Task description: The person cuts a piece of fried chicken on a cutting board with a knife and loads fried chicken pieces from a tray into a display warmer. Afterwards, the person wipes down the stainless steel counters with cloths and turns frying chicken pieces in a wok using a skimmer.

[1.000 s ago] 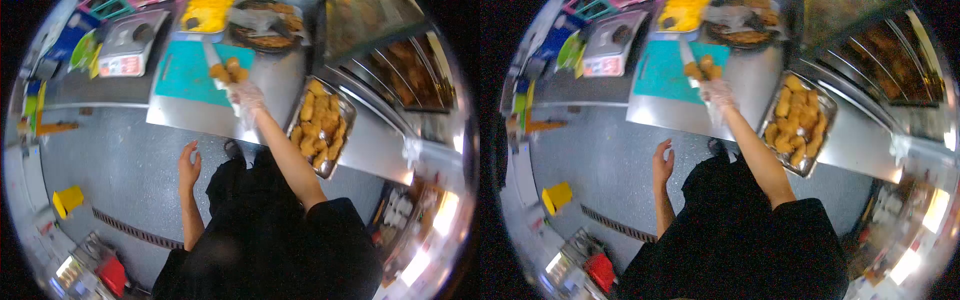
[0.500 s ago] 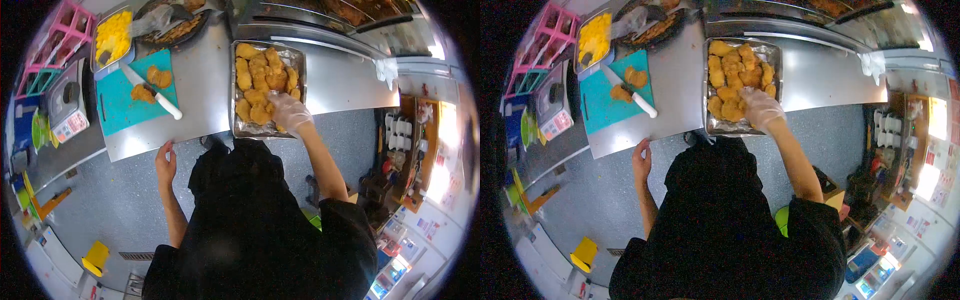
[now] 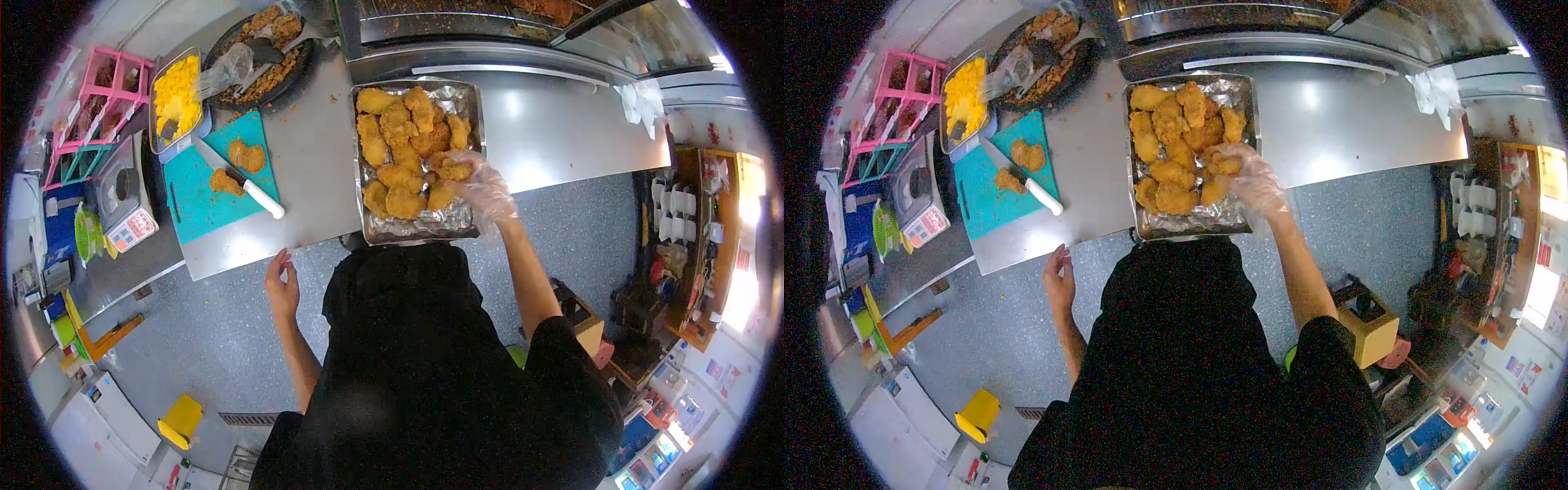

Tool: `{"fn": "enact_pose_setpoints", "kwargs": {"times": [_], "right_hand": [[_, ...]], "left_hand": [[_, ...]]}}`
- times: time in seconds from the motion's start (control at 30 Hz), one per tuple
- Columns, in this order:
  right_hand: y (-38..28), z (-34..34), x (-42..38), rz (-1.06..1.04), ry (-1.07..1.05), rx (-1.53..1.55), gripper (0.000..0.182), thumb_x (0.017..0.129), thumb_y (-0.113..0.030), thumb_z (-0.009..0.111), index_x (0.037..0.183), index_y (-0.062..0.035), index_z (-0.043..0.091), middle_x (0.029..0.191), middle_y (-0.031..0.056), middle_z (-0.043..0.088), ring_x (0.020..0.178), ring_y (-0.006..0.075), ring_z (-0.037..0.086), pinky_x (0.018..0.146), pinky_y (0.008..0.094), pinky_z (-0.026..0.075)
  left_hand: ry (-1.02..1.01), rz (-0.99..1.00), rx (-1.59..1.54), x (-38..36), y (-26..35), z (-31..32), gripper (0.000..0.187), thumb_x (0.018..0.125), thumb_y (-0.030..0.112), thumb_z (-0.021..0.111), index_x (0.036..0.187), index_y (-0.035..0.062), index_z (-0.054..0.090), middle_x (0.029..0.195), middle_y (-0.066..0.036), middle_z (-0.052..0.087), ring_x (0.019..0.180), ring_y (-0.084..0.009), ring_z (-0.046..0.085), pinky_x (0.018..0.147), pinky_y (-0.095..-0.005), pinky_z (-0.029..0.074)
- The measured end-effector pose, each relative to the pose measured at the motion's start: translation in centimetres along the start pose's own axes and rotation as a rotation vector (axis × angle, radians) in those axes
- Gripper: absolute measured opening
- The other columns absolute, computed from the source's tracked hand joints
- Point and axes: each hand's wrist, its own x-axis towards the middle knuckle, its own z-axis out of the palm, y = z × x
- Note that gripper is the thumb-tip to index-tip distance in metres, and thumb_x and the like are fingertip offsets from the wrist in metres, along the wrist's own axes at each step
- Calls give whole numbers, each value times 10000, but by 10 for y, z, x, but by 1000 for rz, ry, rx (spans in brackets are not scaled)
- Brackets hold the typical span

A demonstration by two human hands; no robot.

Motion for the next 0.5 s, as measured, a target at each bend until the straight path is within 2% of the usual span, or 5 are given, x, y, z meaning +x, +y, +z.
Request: {"fn": "enact_pose_setpoints", "kwargs": {"times": [0.1,0.2,0.3,0.33,0.5], "right_hand": [[-7,0,6,-87,-174,-323,496,822,-201,681,1268,-75,504,1275,151,570,1194,309,532,1026,401,427],[-44,13,2,183,-342,-508,555,835,-226,643,1340,-76,466,1244,187,569,1162,360,534,1014,406,424],[-37,28,-6,149,-285,-557,631,828,-241,644,1394,-79,416,1214,216,567,1129,374,542,977,411,440],[-28,35,-13,-65,-54,-504,606,806,-191,671,1363,-77,460,1188,215,583,1082,349,571,933,406,460],[-44,26,-8,244,-141,-80,487,809,-106,673,1276,-92,536,1185,198,589,1088,315,575,964,398,454]], "left_hand": [[-15,-1,57,1,12,8,315,868,-2,550,1177,-7,613,1046,-180,675,943,-265,661,847,-363,509],[-12,3,44,-1,22,14,322,862,-4,558,1179,-5,610,1046,-173,675,953,-265,657,854,-362,504],[-45,-14,13,-4,31,19,341,855,-9,565,1194,-6,599,1051,-173,671,962,-260,654,863,-356,501],[-40,-13,1,-5,29,22,346,855,-11,564,1199,-6,595,1053,-174,669,963,-259,653,864,-355,500],[-44,-3,-20,-12,25,26,356,858,-16,555,1213,-9,584,1060,-182,661,966,-258,650,875,-352,499]]}}
